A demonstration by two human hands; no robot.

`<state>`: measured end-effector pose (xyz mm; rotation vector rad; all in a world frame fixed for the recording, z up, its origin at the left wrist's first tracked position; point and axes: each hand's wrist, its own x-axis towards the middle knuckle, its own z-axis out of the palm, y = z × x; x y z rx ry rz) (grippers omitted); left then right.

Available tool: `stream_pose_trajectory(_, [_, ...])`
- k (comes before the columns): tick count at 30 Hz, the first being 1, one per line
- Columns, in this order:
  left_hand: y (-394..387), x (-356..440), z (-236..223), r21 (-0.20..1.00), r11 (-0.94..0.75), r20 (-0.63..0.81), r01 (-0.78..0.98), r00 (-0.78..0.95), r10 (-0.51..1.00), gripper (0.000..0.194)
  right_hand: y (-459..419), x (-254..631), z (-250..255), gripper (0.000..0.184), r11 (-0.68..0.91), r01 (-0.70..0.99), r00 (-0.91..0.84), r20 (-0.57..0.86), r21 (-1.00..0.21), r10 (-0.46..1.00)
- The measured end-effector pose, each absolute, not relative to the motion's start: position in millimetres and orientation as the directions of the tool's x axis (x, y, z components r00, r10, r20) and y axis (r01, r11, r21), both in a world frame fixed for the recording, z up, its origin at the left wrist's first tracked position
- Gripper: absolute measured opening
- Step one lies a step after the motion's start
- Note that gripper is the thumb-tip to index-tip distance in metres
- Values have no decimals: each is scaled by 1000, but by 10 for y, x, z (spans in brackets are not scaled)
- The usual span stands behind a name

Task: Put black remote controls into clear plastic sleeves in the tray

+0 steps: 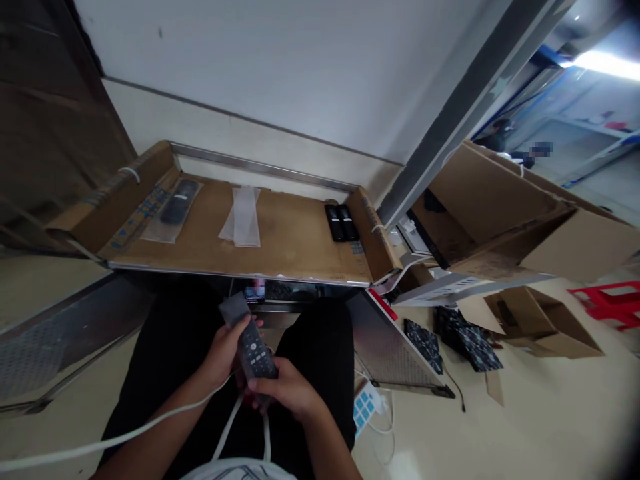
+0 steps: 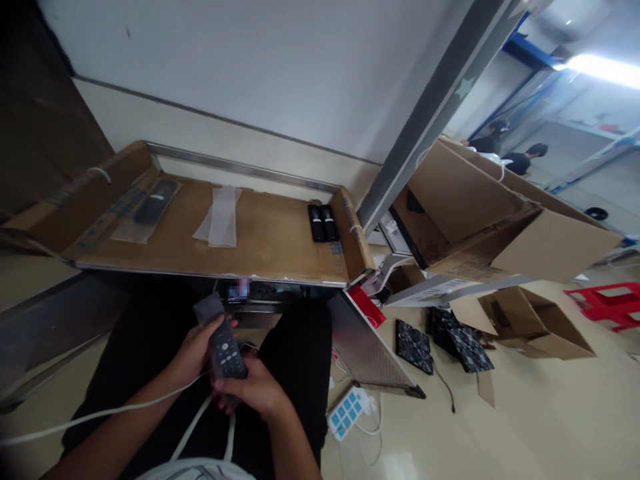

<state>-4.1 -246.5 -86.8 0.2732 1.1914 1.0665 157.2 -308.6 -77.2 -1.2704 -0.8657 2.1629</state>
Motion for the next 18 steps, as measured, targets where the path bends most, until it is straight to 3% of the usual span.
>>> stream_pose_trajectory(4, [-2426, -35, -836, 602, 533, -694, -594, -59, 718, 19, -3260, 1668, -689, 62, -697, -132, -393, -609, -705, 689])
stream_pose_trajectory(11, [-2427, 30, -801, 489, 616, -774, -618, 20, 633, 18, -3427, 1677, -663, 59, -670, -191, -248, -625, -718, 740])
stream_pose_trajectory(18, [-2460, 43, -946, 316, 666, -772, -676, 225, 594, 35, -3310, 1521, -391, 24, -440, -261, -93, -431, -859, 898])
